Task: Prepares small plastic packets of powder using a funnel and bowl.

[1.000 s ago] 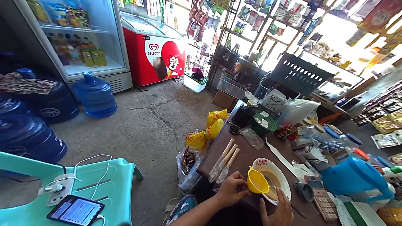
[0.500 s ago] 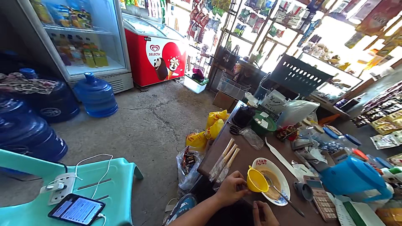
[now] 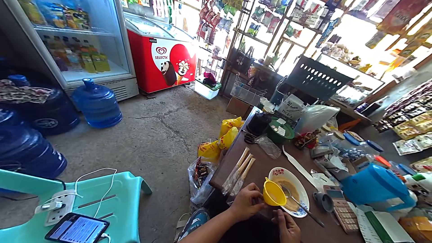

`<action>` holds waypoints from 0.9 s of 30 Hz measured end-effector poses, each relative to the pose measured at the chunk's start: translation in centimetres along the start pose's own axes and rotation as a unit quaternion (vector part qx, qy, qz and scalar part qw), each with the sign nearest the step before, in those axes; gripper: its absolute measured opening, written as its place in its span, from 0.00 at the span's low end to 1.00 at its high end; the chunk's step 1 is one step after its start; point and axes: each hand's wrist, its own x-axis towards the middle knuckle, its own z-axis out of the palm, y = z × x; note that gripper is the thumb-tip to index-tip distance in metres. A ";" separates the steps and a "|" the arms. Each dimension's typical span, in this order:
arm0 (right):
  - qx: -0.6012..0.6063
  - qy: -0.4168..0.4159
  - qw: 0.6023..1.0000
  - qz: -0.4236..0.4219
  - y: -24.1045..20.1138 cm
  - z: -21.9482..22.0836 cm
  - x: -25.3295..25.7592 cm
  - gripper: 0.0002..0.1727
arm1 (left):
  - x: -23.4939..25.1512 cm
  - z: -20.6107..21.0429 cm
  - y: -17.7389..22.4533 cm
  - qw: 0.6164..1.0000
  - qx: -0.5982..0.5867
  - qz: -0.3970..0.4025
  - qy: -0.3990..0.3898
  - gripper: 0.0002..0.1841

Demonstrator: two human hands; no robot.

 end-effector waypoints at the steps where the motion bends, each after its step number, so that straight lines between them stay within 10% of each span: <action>1: 0.006 0.005 1.000 0.002 0.0 0.0 0.0 0.14 | 0.0 0.0 0.0 1.000 -0.001 -0.001 -0.002 0.13; 19: 0.003 0.016 1.000 0.025 -0.4 0.4 0.5 0.10 | 0.2 -0.2 0.2 1.000 0.018 -0.005 -0.017 0.13; 27: 0.091 -0.230 0.968 0.044 -3.4 1.1 -3.5 0.22 | -2.8 0.2 3.6 0.996 0.064 0.052 -0.028 0.11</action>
